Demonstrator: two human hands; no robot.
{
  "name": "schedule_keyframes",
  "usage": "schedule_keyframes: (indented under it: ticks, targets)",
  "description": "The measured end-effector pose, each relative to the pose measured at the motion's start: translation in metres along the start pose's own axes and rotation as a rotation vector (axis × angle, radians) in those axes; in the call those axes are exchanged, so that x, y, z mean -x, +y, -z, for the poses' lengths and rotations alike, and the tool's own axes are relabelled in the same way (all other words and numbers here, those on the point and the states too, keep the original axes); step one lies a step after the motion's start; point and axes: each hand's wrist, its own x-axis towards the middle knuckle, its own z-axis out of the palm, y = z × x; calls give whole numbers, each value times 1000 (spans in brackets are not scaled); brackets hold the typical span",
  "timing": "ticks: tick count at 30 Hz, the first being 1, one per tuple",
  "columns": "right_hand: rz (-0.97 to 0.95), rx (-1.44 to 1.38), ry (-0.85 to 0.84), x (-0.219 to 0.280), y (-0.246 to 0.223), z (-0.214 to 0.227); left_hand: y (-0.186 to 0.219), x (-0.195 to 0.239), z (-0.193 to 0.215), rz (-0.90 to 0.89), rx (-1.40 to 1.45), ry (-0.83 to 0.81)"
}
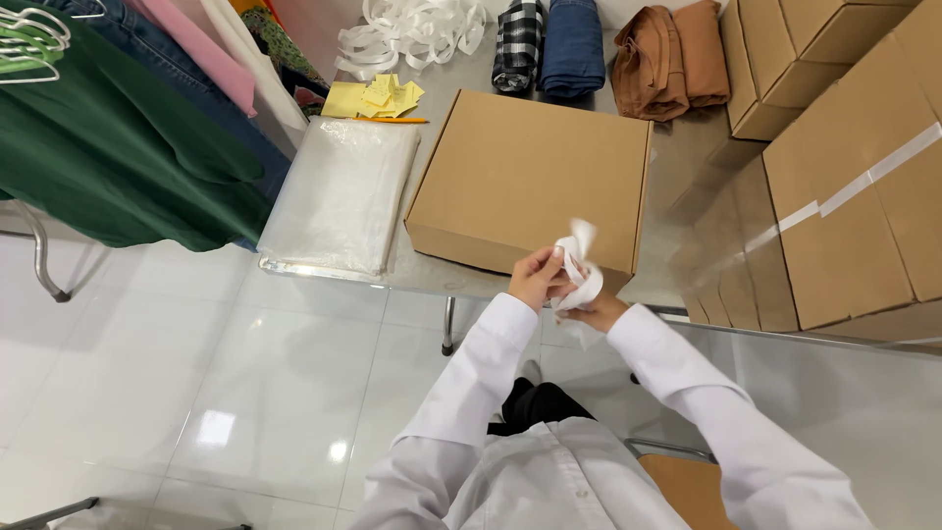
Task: The person places a folded plaid garment into a plastic bag and puts it inside a cardboard box. They add a sheet of bubble wrap, close the box, and tie a white ribbon around it. The person then opens the box again, removes the items, and closes the box once more.
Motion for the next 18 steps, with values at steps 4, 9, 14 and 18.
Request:
schedule_keyframes:
  ticks: [4,9,14,18]
  targets:
    - [-272,345,8,6,42,-15,-2,-11,29,-8,38,48]
    - [-112,351,106,27,41,18,-66,-52,97,357,-160,65]
    - [-256,413,188,22,-129,77,-65,-58,67,355,-66,-65]
    - [-196,287,303,25,-219,115,-109,-88,60,242,-247,-102]
